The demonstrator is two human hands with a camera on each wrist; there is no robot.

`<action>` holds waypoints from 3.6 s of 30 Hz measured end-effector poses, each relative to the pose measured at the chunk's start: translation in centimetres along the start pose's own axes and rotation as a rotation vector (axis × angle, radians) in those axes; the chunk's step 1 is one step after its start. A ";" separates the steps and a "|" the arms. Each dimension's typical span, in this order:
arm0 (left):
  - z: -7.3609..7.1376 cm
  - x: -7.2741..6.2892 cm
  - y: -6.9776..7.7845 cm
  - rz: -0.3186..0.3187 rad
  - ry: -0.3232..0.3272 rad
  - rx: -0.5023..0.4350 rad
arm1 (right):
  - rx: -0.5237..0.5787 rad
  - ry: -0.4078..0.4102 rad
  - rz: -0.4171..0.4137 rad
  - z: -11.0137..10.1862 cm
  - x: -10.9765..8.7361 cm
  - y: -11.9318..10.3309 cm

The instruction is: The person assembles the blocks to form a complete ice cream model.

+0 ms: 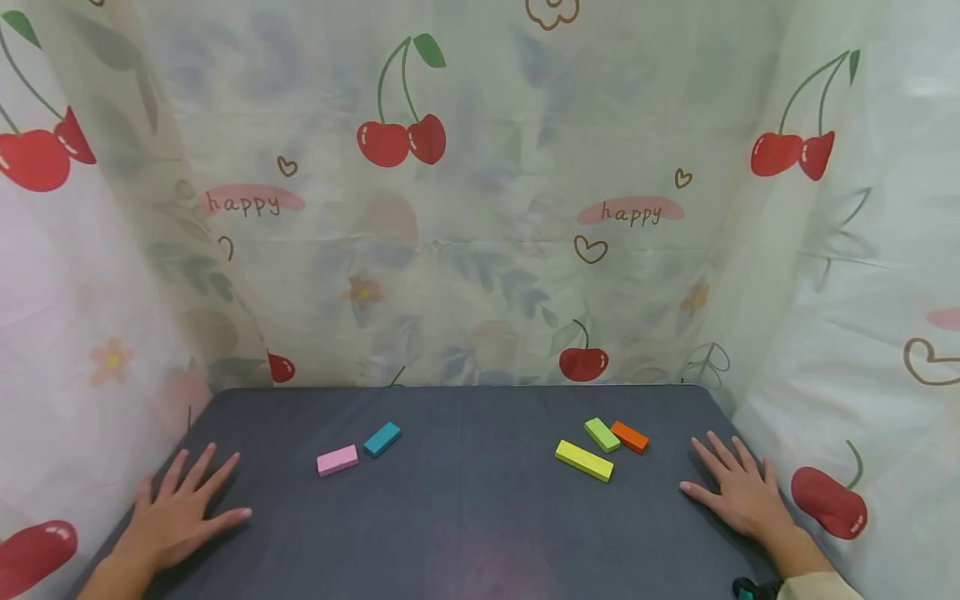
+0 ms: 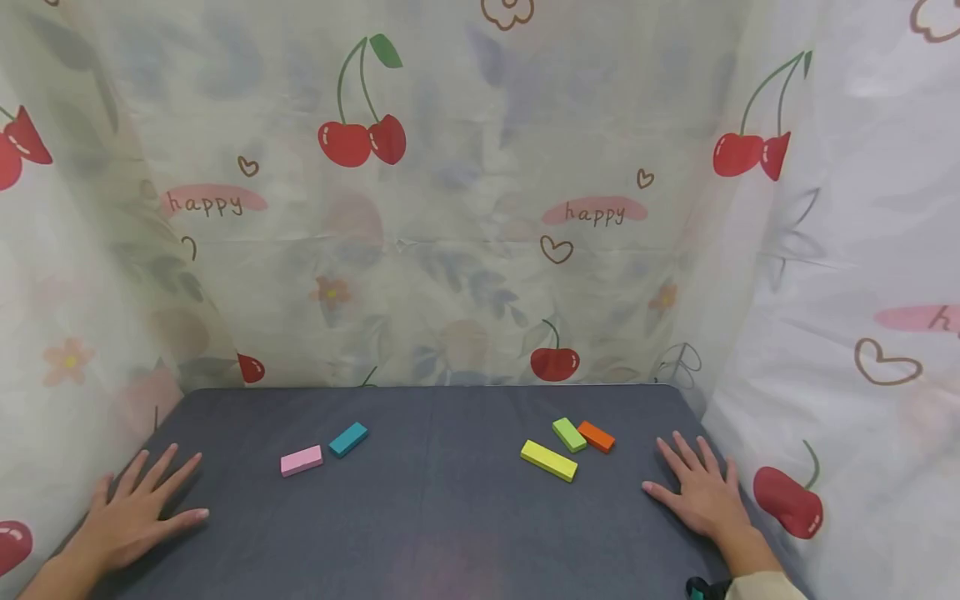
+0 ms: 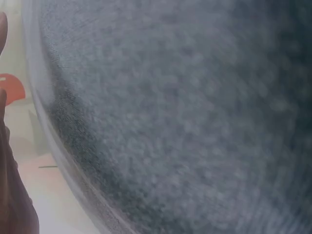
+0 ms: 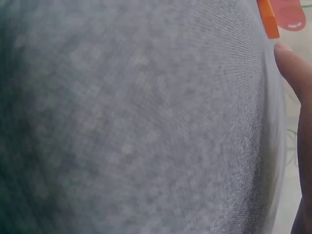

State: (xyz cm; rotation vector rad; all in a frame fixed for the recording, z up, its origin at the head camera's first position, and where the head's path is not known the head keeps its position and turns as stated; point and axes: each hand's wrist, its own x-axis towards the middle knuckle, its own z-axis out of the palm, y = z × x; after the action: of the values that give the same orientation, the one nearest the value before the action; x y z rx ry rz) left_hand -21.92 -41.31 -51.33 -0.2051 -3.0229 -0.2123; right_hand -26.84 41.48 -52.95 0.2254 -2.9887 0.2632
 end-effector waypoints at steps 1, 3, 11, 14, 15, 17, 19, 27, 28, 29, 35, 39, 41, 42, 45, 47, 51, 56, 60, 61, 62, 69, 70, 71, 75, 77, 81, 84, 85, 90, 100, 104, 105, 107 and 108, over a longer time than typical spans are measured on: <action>0.0 0.0 0.0 -0.001 -0.001 -0.001 | -0.001 0.001 -0.002 0.0 0.0 0.0; 0.0 0.1 0.2 0.002 0.001 -0.004 | -0.002 0.007 -0.008 0.0 0.1 -0.1; -0.2 0.7 1.3 -0.007 0.008 -0.016 | 0.019 0.051 -0.048 0.1 0.5 -0.8; -0.2 1.0 1.9 -0.008 0.028 -0.021 | 0.028 0.056 -0.055 0.0 0.7 -1.6; -0.1 1.2 2.1 -0.004 0.036 -0.024 | 0.032 0.056 -0.056 -0.1 0.8 -1.8; -0.1 1.4 2.6 0.000 0.040 -0.030 | 0.038 0.054 -0.058 -0.2 0.9 -2.4; 0.0 1.7 3.2 0.006 0.044 -0.039 | 0.047 0.054 -0.059 -0.3 1.1 -3.0; 0.4 2.9 5.0 0.046 0.086 -0.126 | 0.094 0.062 -0.053 -0.5 1.5 -5.3; 0.5 3.0 5.2 0.048 0.092 -0.142 | 0.102 0.068 -0.057 -0.4 1.5 -5.5; 0.5 3.2 5.5 0.049 0.097 -0.160 | 0.113 0.073 -0.062 -0.4 1.5 -5.8; 0.9 3.8 7.0 0.044 0.103 -0.238 | 0.170 0.116 -0.116 -0.1 1.6 -7.4; 1.1 4.3 7.9 0.034 0.103 -0.276 | 0.222 0.133 -0.148 0.4 1.6 -8.5; 1.1 4.5 8.3 0.032 0.099 -0.299 | 0.239 0.137 -0.162 0.6 1.5 -9.0; 1.2 4.5 8.5 0.029 0.097 -0.314 | 0.249 0.141 -0.170 0.7 1.5 -9.3; 1.1 4.6 9.0 0.016 0.089 -0.355 | 0.262 0.158 -0.197 1.0 1.4 -10.1; 1.1 4.6 9.3 0.006 0.085 -0.365 | 0.269 0.175 -0.219 1.2 1.4 -10.6; 1.1 4.8 9.9 -0.006 0.084 -0.359 | 0.268 0.222 -0.261 1.6 1.4 -11.4; 1.4 5.1 10.1 -0.013 0.143 -0.332 | 0.241 0.211 -0.270 1.9 1.6 -12.3; 1.6 5.4 10.2 -0.003 0.193 -0.306 | 0.223 0.178 -0.268 1.9 1.7 -12.9; 1.6 5.5 10.2 -0.003 0.196 -0.299 | 0.221 0.176 -0.268 1.9 1.8 -13.0; 1.6 5.5 10.3 -0.005 0.193 -0.294 | 0.217 0.173 -0.267 1.9 1.8 -13.1; 1.5 6.0 10.7 -0.024 0.161 -0.283 | 0.203 0.162 -0.255 2.5 2.0 -13.3; 1.5 6.0 10.7 -0.026 0.160 -0.283 | 0.208 0.163 -0.256 2.6 2.0 -13.3; 1.5 6.1 10.7 -0.028 0.161 -0.284 | 0.214 0.164 -0.257 2.6 2.1 -13.3; 1.6 6.2 10.8 -0.040 0.160 -0.289 | 0.238 0.157 -0.257 2.4 2.1 -13.4; 1.6 6.3 10.9 -0.048 0.153 -0.290 | 0.247 0.150 -0.263 2.3 2.3 -13.4; 1.6 6.4 11.1 -0.074 0.128 -0.291 | 0.256 0.153 -0.278 2.2 2.5 -13.5; 1.6 6.5 11.2 -0.097 0.116 -0.286 | 0.256 0.158 -0.276 2.0 2.5 -13.8; 1.6 6.5 11.3 -0.106 0.113 -0.285 | 0.258 0.157 -0.274 2.0 2.5 -13.9; 1.7 6.6 11.8 -0.150 0.107 -0.271 | 0.249 0.146 -0.265 2.0 2.3 -14.1; 1.8 6.5 12.7 -0.200 0.136 -0.285 | 0.235 0.117 -0.264 1.7 2.2 -14.6; 1.9 6.5 13.2 -0.210 0.138 -0.306 | 0.239 0.085 -0.253 1.7 1.9 -14.9; 2.0 6.5 13.3 -0.212 0.137 -0.308 | 0.238 0.078 -0.251 1.7 1.9 -14.9; 2.0 6.6 13.7 -0.220 0.130 -0.310 | 0.239 0.065 -0.253 1.6 1.8 -15.1; 2.1 6.7 13.8 -0.227 0.127 -0.310 | 0.241 0.056 -0.254 1.6 1.8 -15.2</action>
State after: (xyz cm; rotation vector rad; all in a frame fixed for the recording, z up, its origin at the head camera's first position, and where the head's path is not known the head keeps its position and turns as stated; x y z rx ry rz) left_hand -26.73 -26.58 -50.81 0.1256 -2.8662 -0.6865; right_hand -26.34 26.16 -51.81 0.6049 -2.8277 0.5884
